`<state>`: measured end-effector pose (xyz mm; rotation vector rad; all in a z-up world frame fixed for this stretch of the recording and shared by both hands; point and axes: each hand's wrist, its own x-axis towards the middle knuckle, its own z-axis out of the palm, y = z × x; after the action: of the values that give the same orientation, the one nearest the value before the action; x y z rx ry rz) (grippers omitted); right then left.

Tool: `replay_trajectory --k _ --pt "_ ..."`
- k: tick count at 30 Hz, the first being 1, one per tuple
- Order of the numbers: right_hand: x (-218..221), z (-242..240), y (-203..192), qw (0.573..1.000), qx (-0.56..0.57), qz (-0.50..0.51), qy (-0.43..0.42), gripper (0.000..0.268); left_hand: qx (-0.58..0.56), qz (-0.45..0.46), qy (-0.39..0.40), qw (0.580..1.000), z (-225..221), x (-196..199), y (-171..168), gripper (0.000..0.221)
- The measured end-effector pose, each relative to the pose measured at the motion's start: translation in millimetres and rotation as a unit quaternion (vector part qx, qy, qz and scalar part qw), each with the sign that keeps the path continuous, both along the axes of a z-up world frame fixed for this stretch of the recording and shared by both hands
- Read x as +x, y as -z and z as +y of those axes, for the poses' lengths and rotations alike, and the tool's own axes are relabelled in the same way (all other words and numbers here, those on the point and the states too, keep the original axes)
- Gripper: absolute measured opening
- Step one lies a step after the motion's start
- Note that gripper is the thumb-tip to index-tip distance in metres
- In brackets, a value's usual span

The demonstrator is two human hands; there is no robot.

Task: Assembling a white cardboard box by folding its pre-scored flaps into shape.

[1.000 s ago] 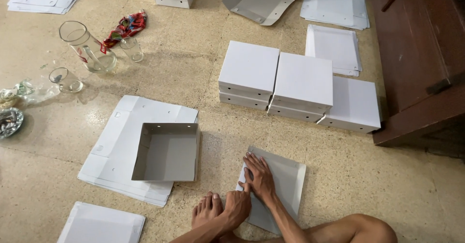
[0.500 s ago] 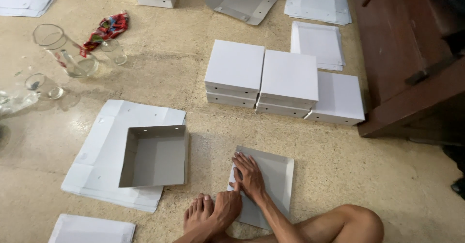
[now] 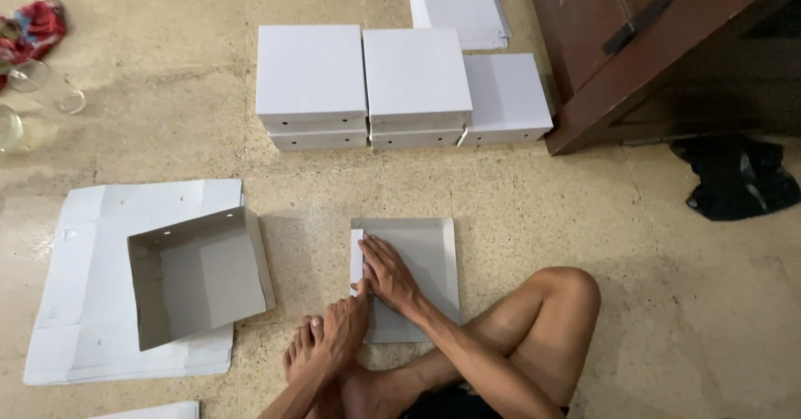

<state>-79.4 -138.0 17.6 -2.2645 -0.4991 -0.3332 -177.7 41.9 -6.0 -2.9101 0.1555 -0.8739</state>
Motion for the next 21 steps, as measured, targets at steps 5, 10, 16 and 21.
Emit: replay_trajectory --k 5,10,16,21 --pt "-14.6 -46.0 -9.2 0.996 -0.021 0.081 0.014 0.044 -0.038 0.387 0.096 0.916 -23.5 52.5 -33.4 0.02" --pt "-10.5 -93.8 -11.0 0.983 -0.028 0.046 0.177 0.034 -0.085 0.438 0.055 0.893 -29.9 86.3 -3.9 0.014" --pt "5.5 -108.6 1.7 0.933 0.021 0.079 0.351 0.04 -0.247 0.39 0.015 0.887 -45.6 132.4 -36.7 0.04" --pt "20.4 -119.0 17.4 0.949 0.021 0.134 0.286 0.025 -0.362 0.368 0.083 0.852 -52.1 159.8 -55.7 0.036"
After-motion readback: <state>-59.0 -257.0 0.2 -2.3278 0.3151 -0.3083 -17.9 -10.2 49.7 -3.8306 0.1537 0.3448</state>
